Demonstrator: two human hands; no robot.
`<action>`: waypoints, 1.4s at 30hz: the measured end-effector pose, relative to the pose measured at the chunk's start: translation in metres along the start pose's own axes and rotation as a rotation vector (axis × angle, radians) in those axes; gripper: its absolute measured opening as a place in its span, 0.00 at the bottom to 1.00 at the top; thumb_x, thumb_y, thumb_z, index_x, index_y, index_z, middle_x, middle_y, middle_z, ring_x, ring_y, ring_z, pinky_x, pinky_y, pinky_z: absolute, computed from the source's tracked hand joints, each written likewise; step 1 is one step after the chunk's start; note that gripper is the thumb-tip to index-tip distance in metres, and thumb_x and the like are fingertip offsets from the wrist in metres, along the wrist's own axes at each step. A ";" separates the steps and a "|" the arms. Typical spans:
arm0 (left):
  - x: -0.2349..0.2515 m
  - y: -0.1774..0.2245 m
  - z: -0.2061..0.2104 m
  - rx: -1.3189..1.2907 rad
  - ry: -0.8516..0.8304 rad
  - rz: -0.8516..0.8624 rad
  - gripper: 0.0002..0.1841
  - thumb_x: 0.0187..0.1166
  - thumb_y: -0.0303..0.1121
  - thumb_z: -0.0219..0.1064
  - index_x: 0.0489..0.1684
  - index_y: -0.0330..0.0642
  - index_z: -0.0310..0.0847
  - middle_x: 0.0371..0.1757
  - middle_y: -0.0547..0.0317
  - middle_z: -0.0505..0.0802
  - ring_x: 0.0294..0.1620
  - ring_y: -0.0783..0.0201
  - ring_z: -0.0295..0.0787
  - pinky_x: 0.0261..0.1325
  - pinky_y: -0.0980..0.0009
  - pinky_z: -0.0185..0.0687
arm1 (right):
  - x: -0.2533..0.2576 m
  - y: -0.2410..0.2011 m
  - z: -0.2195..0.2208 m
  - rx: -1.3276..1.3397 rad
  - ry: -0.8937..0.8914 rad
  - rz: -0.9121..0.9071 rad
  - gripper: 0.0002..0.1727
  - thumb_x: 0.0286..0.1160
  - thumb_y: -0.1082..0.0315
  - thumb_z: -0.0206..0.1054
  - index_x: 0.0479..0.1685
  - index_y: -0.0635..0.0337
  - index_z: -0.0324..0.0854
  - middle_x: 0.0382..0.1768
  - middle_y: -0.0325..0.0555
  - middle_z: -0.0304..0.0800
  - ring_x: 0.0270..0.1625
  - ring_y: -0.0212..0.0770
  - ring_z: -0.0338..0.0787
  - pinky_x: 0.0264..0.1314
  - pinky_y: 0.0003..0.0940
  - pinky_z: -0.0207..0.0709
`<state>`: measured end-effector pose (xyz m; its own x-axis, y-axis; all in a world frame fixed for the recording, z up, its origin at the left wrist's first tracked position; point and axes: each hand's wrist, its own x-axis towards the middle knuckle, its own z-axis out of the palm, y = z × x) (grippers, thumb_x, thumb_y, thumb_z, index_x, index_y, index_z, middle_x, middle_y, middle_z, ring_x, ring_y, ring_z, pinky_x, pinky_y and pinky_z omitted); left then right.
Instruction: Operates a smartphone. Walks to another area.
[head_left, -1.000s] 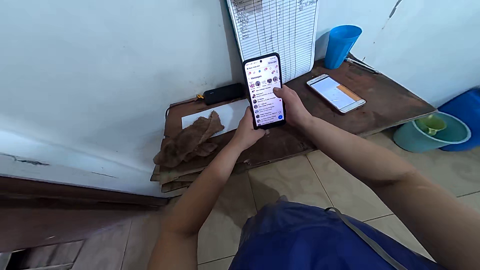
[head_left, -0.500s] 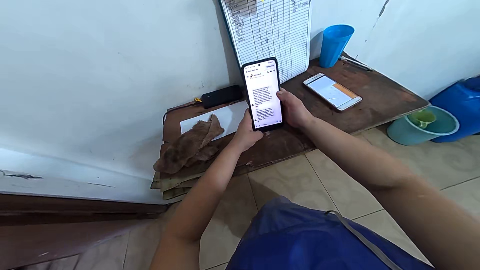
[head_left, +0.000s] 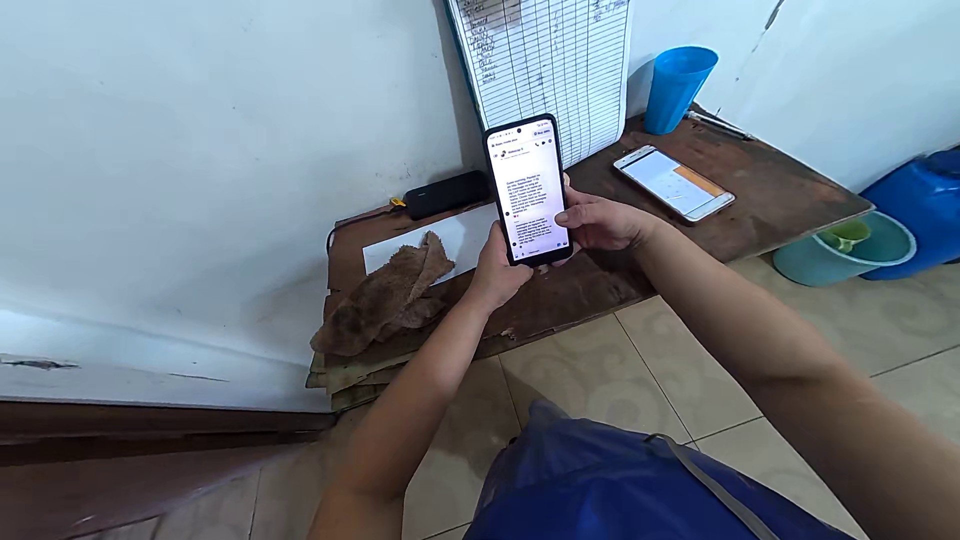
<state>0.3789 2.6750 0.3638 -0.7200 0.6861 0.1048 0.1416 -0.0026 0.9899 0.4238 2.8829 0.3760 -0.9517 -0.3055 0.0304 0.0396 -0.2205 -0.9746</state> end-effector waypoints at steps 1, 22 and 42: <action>0.001 -0.001 0.000 0.028 -0.009 0.011 0.45 0.54 -0.01 0.59 0.81 0.31 0.52 0.66 0.45 0.85 0.61 0.66 0.88 0.64 0.68 0.85 | 0.000 0.000 0.000 -0.015 0.008 -0.018 0.34 0.68 0.59 0.64 0.76 0.41 0.54 0.53 0.34 0.92 0.48 0.34 0.95 0.42 0.31 0.91; 0.044 -0.006 0.008 0.355 -0.121 0.043 0.43 0.63 0.07 0.70 0.83 0.25 0.52 0.67 0.32 0.85 0.66 0.49 0.88 0.70 0.55 0.82 | -0.003 0.001 -0.004 -0.082 0.442 -0.183 0.24 0.72 0.85 0.49 0.69 0.61 0.66 0.48 0.37 0.89 0.46 0.25 0.91 0.53 0.24 0.86; 0.041 -0.005 0.008 0.376 -0.104 0.028 0.44 0.63 0.08 0.71 0.84 0.26 0.51 0.68 0.33 0.85 0.67 0.50 0.87 0.70 0.56 0.82 | -0.005 0.003 -0.005 -0.078 0.389 -0.201 0.26 0.68 0.77 0.50 0.70 0.59 0.65 0.47 0.36 0.89 0.46 0.25 0.90 0.51 0.26 0.86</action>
<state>0.3545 2.7089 0.3620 -0.6426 0.7594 0.1023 0.4136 0.2313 0.8806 0.4268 2.8882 0.3718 -0.9824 0.1109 0.1502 -0.1673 -0.1650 -0.9720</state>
